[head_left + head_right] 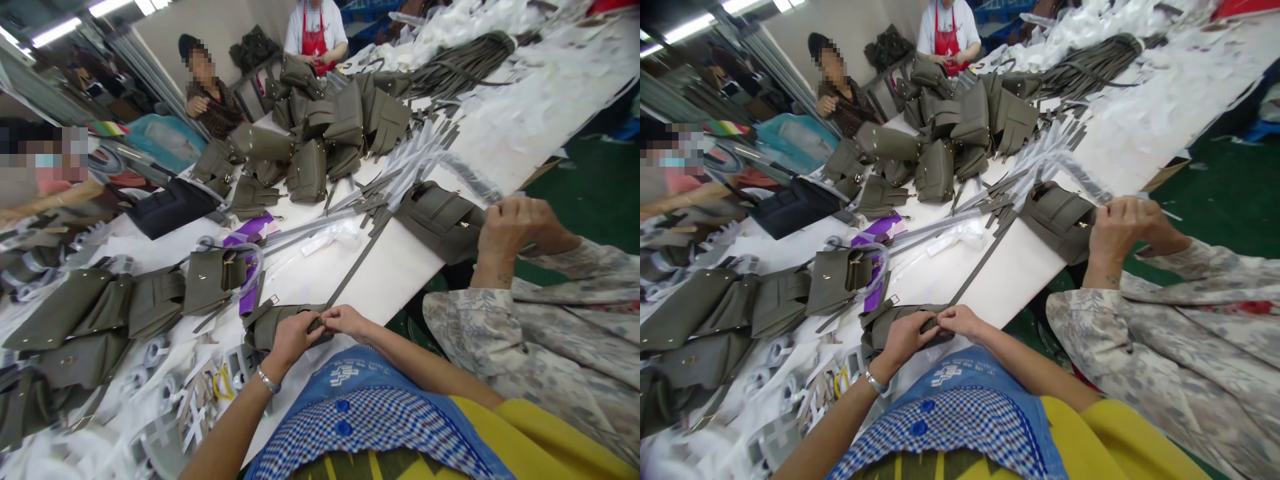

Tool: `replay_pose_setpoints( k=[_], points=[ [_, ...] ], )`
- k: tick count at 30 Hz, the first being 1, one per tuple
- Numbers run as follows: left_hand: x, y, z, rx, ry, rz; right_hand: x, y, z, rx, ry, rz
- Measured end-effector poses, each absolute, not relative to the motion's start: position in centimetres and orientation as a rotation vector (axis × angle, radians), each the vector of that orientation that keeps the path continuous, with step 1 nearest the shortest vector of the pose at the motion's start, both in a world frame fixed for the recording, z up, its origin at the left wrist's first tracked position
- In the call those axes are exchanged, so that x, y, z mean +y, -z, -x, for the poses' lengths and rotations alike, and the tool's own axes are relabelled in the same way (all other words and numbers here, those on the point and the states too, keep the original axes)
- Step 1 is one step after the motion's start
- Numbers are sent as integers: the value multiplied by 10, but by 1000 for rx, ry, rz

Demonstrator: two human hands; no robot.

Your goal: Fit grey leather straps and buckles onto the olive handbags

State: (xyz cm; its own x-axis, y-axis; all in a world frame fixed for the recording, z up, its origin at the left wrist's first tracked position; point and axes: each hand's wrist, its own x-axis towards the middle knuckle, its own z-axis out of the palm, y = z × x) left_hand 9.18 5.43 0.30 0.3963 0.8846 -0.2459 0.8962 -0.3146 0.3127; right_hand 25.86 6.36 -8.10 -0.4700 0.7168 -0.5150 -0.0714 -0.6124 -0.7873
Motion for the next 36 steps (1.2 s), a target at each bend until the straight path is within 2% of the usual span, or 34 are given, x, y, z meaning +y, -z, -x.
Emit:
replay_pose_setpoints(
  k=[10, 13, 16, 19, 31, 36],
  points=[
    [49, 0, -77, 1663, 7, -2204, 60, 126, -323, -1214, -1571, 1773],
    [47, 1, -73, 1639, -20, -2184, 61, 113, -321, -1316, -1438, 1727],
    [48, 1, -75, 1601, -41, -2196, 66, 89, -294, -1612, -1347, 1423],
    [49, 0, -79, 1591, -26, -2200, 69, 74, -271, -1870, -1316, 1221],
    [49, -5, -84, 1675, 22, -2194, 64, 102, -290, -1895, -1223, 1633],
    [47, -8, -84, 1688, 38, -2176, 61, 97, -288, -1904, -1252, 1562]
  ],
)
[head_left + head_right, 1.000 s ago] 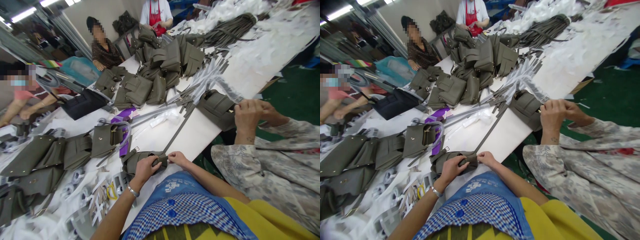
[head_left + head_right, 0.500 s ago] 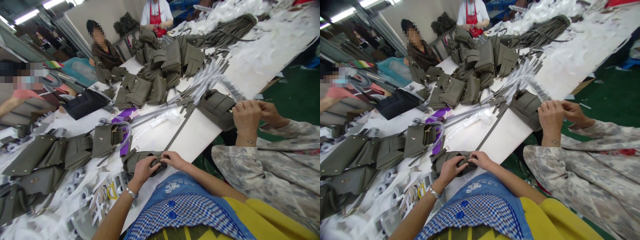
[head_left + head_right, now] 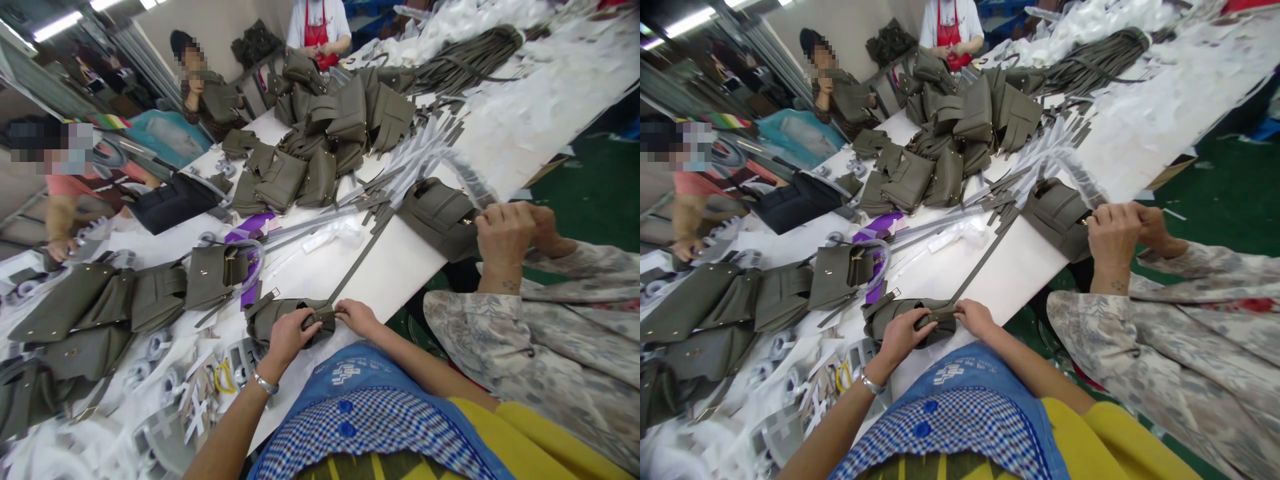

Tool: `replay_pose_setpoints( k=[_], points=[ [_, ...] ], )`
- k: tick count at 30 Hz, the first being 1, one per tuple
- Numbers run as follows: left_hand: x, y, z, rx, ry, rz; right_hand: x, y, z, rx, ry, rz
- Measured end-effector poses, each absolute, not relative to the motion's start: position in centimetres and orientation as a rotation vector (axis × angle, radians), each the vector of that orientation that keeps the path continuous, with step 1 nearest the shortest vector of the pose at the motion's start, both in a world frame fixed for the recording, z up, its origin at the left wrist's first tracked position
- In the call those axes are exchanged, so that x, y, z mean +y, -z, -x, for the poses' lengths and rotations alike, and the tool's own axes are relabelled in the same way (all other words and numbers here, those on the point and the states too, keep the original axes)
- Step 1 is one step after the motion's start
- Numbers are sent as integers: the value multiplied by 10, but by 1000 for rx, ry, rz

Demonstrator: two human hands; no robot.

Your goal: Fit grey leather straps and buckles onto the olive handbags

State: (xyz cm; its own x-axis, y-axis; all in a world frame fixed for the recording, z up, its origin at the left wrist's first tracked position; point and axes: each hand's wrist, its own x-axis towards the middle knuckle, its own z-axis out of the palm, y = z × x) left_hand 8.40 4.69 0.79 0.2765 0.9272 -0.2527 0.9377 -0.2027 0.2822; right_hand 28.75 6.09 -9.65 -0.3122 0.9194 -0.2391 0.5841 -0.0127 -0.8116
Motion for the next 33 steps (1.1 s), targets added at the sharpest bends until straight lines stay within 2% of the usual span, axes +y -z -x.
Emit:
replay_pose_setpoints(
  k=[6, 10, 20, 33],
  points=[
    [41, -13, -93, 1903, 67, -1932, 62, 85, -274, -1709, -1494, 1175],
    [44, -8, -91, 1916, -31, -1721, 62, 88, -269, -1666, -1578, 1101],
    [43, 10, -81, 1846, -277, -1309, 56, 90, -258, -1604, -1535, 1160],
    [44, 20, -75, 1751, -399, -1223, 56, 94, -251, -1524, -1534, 1235]
  ],
)
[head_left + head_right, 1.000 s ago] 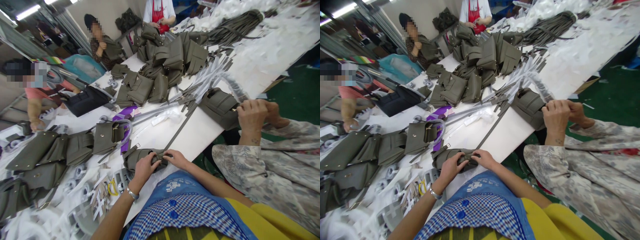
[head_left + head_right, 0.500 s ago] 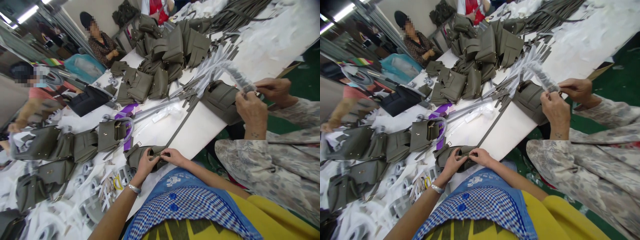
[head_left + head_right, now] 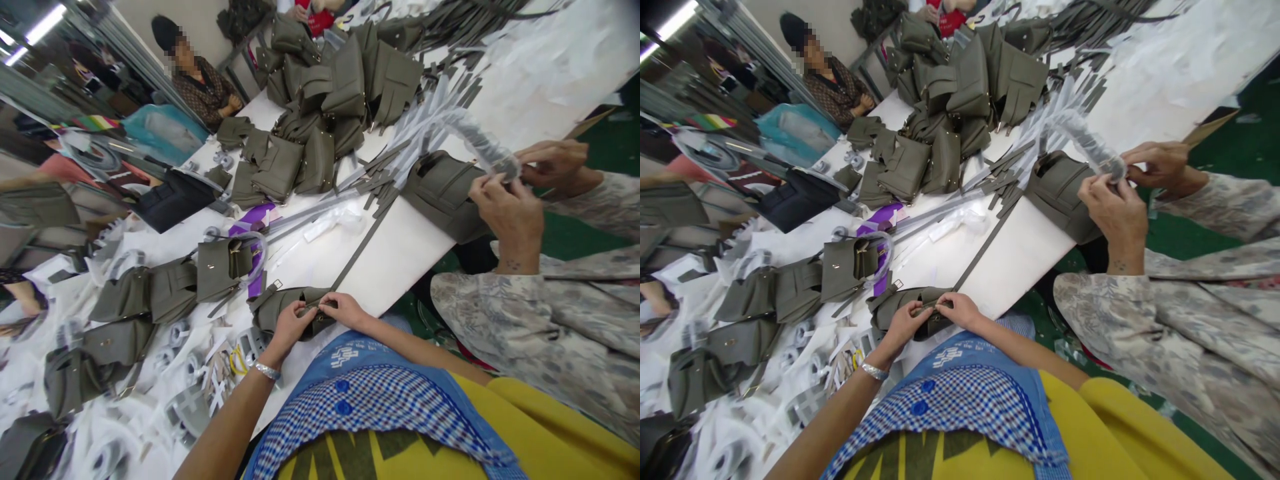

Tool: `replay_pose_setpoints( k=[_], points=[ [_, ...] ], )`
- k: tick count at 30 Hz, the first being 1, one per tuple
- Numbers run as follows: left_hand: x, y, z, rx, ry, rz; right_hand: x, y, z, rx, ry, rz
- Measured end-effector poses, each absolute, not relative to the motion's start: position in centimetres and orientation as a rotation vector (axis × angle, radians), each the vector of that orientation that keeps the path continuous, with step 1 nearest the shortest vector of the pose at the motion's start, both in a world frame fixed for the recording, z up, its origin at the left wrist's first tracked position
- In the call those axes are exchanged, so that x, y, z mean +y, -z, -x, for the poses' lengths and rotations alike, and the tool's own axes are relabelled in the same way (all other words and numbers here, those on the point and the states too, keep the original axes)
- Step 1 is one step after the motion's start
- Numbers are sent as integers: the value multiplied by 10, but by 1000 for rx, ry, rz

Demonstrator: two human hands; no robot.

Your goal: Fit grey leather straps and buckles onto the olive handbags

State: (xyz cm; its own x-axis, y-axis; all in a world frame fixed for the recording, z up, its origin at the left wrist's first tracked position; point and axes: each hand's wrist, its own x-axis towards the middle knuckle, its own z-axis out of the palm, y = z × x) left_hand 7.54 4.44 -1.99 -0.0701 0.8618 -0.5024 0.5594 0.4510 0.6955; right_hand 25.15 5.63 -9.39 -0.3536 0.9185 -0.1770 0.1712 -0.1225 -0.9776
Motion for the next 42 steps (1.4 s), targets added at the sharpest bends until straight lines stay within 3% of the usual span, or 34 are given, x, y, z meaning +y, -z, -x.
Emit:
replay_pose_setpoints(
  k=[28, 42],
  points=[
    [39, 22, -81, 1689, -431, -1236, 53, 88, -252, -1427, -1694, 1145],
    [40, 22, -85, 1694, -415, -1345, 50, 92, -254, -1495, -1558, 1207]
  ],
)
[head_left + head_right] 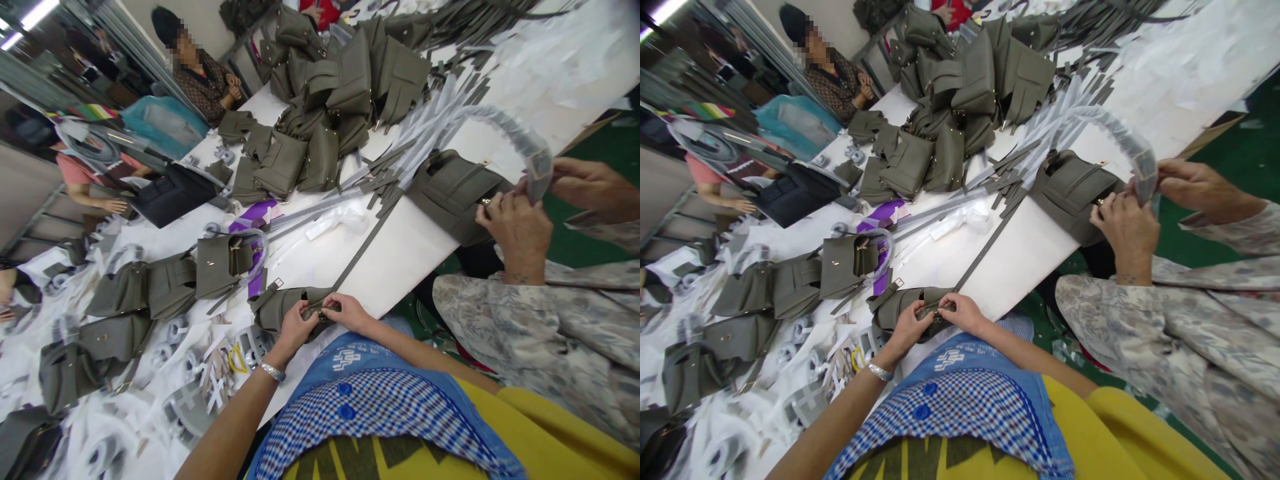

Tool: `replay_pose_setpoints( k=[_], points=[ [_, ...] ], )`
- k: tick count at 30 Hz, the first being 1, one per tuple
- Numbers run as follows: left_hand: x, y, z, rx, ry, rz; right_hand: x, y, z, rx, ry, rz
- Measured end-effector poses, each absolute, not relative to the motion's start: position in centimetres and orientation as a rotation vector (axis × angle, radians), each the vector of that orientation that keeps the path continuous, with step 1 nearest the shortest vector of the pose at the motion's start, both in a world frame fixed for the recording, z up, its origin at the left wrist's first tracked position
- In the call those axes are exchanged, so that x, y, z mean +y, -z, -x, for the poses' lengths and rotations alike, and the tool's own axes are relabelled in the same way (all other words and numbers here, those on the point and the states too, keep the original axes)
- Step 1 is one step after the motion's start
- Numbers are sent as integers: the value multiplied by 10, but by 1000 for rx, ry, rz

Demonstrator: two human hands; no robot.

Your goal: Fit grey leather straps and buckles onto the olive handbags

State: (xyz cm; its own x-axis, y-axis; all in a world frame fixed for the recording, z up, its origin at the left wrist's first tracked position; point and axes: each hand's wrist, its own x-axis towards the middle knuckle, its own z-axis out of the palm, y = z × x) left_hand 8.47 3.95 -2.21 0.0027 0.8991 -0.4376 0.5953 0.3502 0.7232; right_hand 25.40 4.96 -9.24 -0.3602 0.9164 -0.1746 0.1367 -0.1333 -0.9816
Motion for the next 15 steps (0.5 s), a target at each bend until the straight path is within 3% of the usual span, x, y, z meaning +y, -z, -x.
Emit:
replay_pose_setpoints(
  k=[15],
  points=[
    [41, 32, -95, 1827, -345, -1519, 45, 87, -254, -1694, -1322, 1340]
  ],
)
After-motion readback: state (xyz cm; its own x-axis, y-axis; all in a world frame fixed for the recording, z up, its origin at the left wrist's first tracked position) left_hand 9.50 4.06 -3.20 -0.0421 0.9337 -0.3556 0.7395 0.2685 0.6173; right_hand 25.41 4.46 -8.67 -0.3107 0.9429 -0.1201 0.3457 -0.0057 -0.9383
